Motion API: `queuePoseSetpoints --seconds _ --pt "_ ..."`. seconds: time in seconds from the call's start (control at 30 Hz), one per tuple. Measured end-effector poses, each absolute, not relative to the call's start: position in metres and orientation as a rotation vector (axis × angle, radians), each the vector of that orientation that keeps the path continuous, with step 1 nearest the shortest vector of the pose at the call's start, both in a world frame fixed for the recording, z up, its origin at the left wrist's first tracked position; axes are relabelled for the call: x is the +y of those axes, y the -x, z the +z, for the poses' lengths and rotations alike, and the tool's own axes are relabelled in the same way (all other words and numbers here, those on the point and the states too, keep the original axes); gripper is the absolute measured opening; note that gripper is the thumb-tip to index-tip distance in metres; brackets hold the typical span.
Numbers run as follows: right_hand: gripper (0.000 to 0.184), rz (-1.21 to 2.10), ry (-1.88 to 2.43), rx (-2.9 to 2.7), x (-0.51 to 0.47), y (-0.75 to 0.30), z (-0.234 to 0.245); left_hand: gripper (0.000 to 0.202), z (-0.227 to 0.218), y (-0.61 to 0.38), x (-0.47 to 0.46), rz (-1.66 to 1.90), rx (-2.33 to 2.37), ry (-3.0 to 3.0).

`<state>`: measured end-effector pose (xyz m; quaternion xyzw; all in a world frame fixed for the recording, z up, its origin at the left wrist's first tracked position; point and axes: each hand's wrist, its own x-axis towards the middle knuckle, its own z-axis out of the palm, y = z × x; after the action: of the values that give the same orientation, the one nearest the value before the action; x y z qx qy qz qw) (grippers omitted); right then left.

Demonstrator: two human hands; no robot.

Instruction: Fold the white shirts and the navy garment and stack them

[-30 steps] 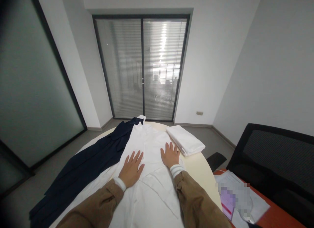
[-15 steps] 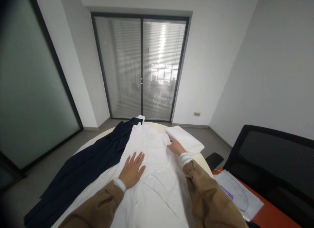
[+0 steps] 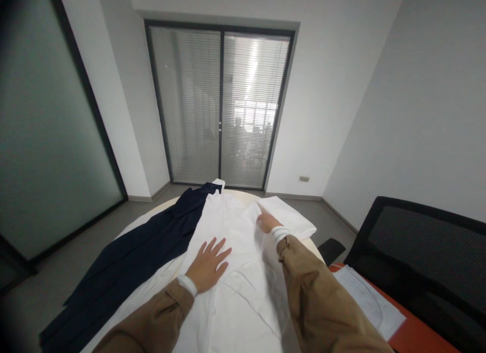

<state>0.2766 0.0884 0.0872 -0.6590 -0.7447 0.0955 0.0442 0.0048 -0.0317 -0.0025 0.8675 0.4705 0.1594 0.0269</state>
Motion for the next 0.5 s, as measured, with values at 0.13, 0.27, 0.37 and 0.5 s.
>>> queuePoseSetpoints --seconds 0.13,0.27,0.37,0.5 --pt "0.052 0.244 2.122 -2.275 0.08 -0.271 0.071 0.047 -0.002 -0.004 -0.032 0.502 1.446 -2.673" --pt "0.044 -0.012 2.116 -2.286 0.077 -0.246 0.05 0.047 -0.002 -0.005 -0.031 0.503 1.457 -2.673" --pt "0.044 -0.097 1.99 -2.412 0.081 -0.229 0.034 0.047 -0.001 -0.006 -0.031 0.496 1.464 -2.674" --pt "0.058 0.055 2.039 -2.412 0.095 -0.217 0.019 0.047 0.001 -0.007 -0.031 0.496 1.462 -2.665"
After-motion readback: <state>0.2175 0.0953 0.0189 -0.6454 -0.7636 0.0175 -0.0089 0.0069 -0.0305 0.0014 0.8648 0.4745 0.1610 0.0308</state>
